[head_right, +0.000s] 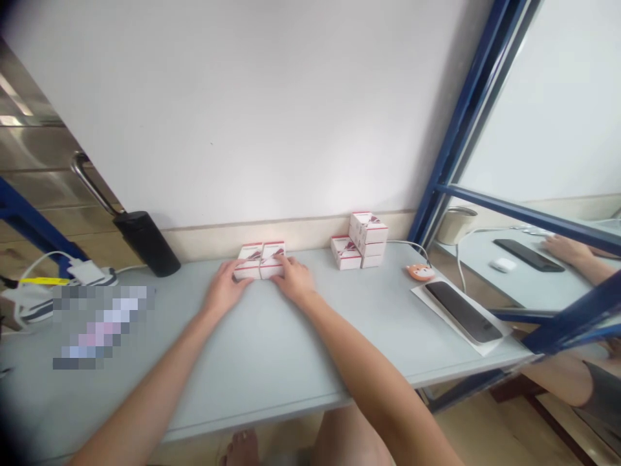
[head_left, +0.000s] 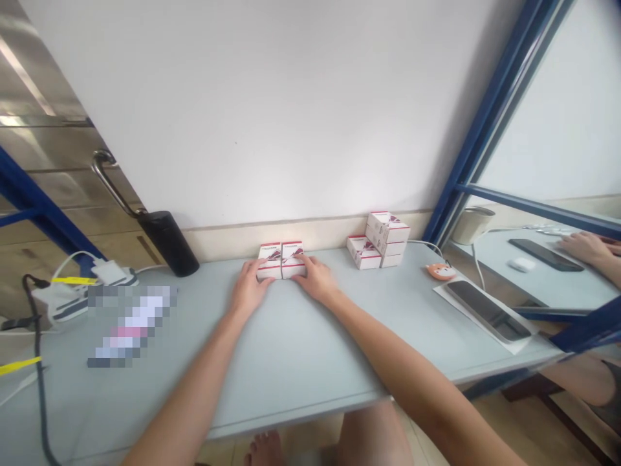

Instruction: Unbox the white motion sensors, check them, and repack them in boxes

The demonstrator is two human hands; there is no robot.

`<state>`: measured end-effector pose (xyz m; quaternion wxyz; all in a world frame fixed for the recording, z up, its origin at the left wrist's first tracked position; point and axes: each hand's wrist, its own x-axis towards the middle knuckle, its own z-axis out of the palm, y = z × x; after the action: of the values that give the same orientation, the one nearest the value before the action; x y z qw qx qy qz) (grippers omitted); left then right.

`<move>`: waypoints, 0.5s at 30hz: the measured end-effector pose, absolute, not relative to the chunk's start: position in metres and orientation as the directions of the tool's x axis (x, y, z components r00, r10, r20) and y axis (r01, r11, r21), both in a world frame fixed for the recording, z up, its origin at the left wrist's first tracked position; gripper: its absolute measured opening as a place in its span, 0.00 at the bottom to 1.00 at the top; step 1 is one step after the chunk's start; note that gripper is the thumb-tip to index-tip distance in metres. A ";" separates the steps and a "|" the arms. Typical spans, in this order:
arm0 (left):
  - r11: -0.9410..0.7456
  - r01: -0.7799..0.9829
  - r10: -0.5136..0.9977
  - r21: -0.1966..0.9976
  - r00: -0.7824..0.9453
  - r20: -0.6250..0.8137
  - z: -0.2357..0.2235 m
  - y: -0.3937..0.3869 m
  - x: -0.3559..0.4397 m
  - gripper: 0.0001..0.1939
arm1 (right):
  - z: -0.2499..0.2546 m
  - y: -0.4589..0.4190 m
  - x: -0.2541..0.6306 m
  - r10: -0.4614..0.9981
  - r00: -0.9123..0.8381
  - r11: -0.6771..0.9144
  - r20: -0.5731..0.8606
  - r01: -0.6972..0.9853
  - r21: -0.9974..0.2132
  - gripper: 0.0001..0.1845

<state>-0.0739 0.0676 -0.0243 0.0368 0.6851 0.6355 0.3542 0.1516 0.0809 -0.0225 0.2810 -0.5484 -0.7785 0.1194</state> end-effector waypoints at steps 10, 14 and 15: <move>-0.215 0.803 0.886 0.555 -0.078 0.456 -0.027 0.075 -0.075 0.23 | -0.028 0.090 0.156 0.908 -0.250 0.406 0.337 0.727 -0.554 0.32; -0.197 0.817 0.883 0.542 -0.092 0.459 -0.026 0.073 -0.070 0.23 | -0.032 0.091 0.154 0.901 -0.246 0.414 0.357 0.734 -0.538 0.30; -0.191 0.824 0.881 0.533 -0.096 0.464 -0.026 0.072 -0.069 0.23 | -0.031 0.090 0.154 0.899 -0.246 0.416 0.362 0.738 -0.532 0.30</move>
<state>-0.0687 0.0715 -0.0259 0.0372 0.6712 0.6350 0.3806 0.1539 0.0905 -0.0314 0.3178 -0.5252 -0.7791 0.1269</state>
